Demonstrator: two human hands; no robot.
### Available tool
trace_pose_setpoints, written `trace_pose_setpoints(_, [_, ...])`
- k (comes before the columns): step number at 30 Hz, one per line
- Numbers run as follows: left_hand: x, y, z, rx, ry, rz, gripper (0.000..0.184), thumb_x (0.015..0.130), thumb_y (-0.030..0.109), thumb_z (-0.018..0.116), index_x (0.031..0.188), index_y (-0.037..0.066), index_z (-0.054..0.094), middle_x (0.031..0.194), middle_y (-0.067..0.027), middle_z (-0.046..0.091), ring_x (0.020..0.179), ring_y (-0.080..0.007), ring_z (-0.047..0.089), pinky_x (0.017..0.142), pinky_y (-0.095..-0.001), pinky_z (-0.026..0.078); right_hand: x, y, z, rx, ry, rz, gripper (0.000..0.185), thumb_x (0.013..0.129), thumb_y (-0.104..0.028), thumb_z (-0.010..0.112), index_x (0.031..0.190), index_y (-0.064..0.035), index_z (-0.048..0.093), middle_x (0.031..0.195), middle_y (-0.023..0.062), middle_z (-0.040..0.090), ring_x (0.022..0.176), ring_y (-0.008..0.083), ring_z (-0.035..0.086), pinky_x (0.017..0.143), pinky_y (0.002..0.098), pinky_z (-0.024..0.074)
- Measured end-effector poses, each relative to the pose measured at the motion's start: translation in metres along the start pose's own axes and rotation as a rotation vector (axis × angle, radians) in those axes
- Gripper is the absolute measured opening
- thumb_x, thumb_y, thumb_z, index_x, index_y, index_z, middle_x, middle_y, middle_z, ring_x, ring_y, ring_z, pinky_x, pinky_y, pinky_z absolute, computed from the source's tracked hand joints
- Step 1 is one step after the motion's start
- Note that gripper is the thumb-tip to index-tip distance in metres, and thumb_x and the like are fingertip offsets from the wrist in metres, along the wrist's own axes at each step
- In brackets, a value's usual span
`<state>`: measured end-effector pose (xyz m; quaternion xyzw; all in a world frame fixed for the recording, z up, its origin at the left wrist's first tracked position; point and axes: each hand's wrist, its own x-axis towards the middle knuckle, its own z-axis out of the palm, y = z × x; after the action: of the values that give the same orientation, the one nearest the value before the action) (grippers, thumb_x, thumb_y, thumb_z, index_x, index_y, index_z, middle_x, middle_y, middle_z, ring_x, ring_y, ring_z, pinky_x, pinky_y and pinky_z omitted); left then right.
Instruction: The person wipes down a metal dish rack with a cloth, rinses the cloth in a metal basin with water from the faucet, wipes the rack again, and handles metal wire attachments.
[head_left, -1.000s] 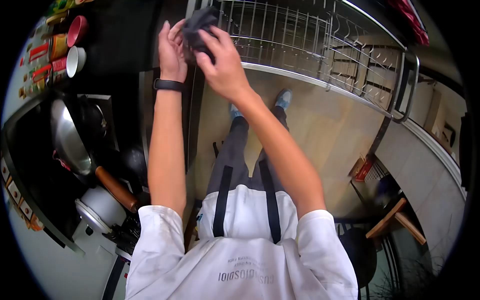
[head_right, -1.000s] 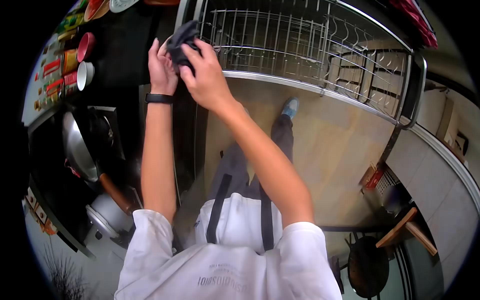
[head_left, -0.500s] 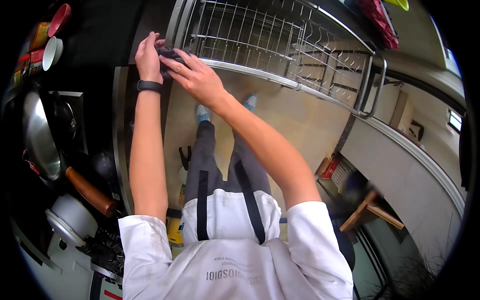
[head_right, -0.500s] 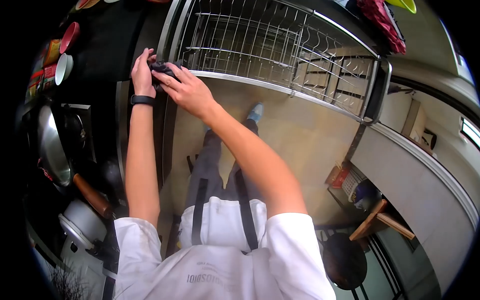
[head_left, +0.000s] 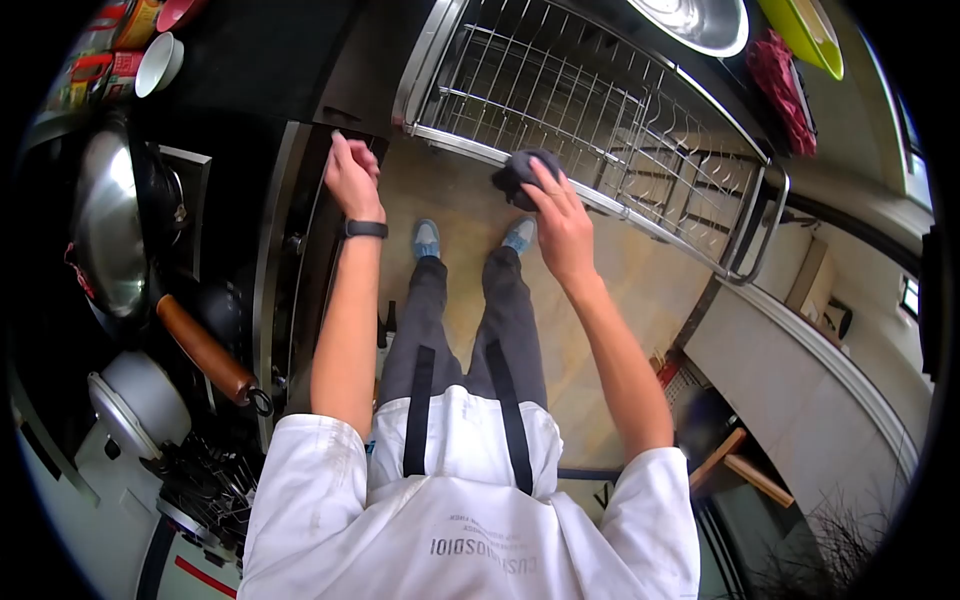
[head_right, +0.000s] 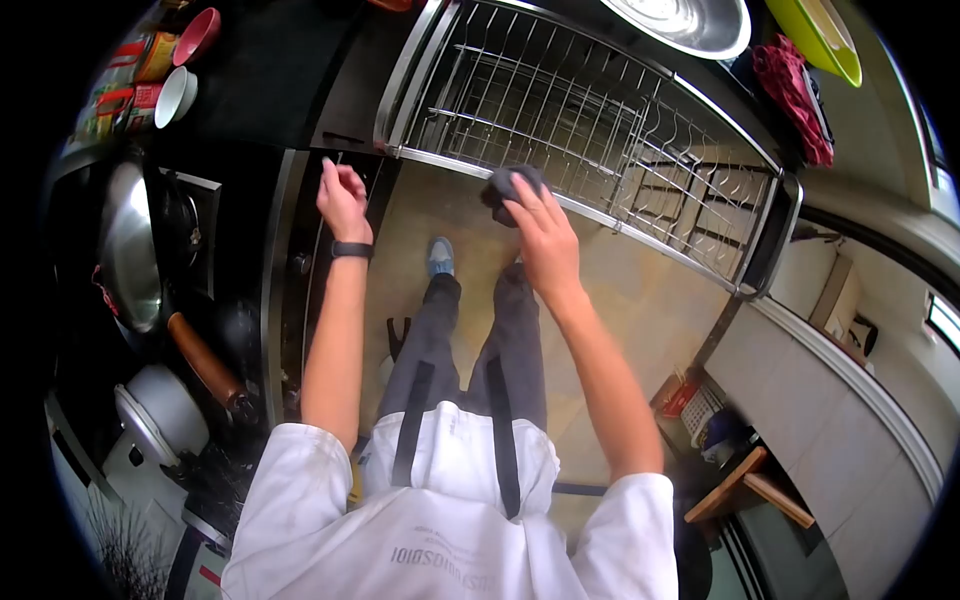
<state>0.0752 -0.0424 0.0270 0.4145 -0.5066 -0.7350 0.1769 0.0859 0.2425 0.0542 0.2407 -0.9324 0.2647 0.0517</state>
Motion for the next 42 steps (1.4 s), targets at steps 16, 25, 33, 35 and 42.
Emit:
trace_pose_setpoints(16, [-0.01,-0.126,-0.02,-0.367,-0.179,-0.465,0.023,0.092,0.016,0.067,0.112,0.008,0.057,0.096,-0.0038,0.063,0.092,-0.0157,0.062,0.081,-0.0312,0.052,-0.059,-0.009,0.14,0.574,0.065,0.568,0.032,0.08,0.002,0.061,0.111,-0.0018,0.067,0.118,0.0165,0.066,0.112,0.0278,0.062,0.098,0.0357,0.0457])
trace_pose_setpoints(25, [0.04,-0.063,-0.001,0.458,-0.645,0.71,0.051,0.087,0.008,0.069,0.134,0.004,0.049,0.138,-0.0117,0.053,0.125,-0.0209,0.051,0.105,-0.0354,0.04,-0.002,0.081,0.259,0.44,0.337,0.807,0.031,0.081,-0.01,0.066,0.111,-0.001,0.066,0.116,0.0215,0.061,0.112,0.035,0.057,0.099,0.0421,0.0428])
trace_pose_setpoints(33, [0.055,-0.072,0.009,0.319,-0.552,0.742,0.034,0.097,0.029,0.062,0.106,-0.003,0.061,0.105,-0.0139,0.067,0.098,-0.0205,0.063,0.098,-0.0363,0.044,0.032,0.043,0.356,0.323,0.279,0.368,0.031,0.065,-0.004,0.066,0.096,-0.0073,0.062,0.109,0.0139,0.057,0.103,0.0355,0.051,0.086,0.0476,0.0447])
trace_pose_setpoints(35, [0.058,-0.076,0.012,0.396,-0.573,0.831,0.036,0.097,0.032,0.061,0.105,-0.003,0.061,0.102,-0.014,0.067,0.099,-0.0231,0.063,0.101,-0.0396,0.042,0.015,0.061,0.342,0.286,0.031,0.524,0.038,0.078,-0.01,0.065,0.116,-0.0084,0.059,0.105,0.0157,0.06,0.101,0.036,0.057,0.087,0.0463,0.0478])
trace_pose_setpoints(42, [0.059,-0.074,0.006,0.383,-0.59,0.799,0.032,0.098,0.031,0.059,0.104,-0.001,0.058,0.101,-0.0103,0.064,0.104,-0.0232,0.057,0.101,-0.0404,0.04,-0.061,0.137,0.269,0.157,0.063,0.47,0.034,0.08,-0.012,0.068,0.114,-0.0107,0.065,0.112,0.0105,0.063,0.104,0.032,0.058,0.088,0.0422,0.0488])
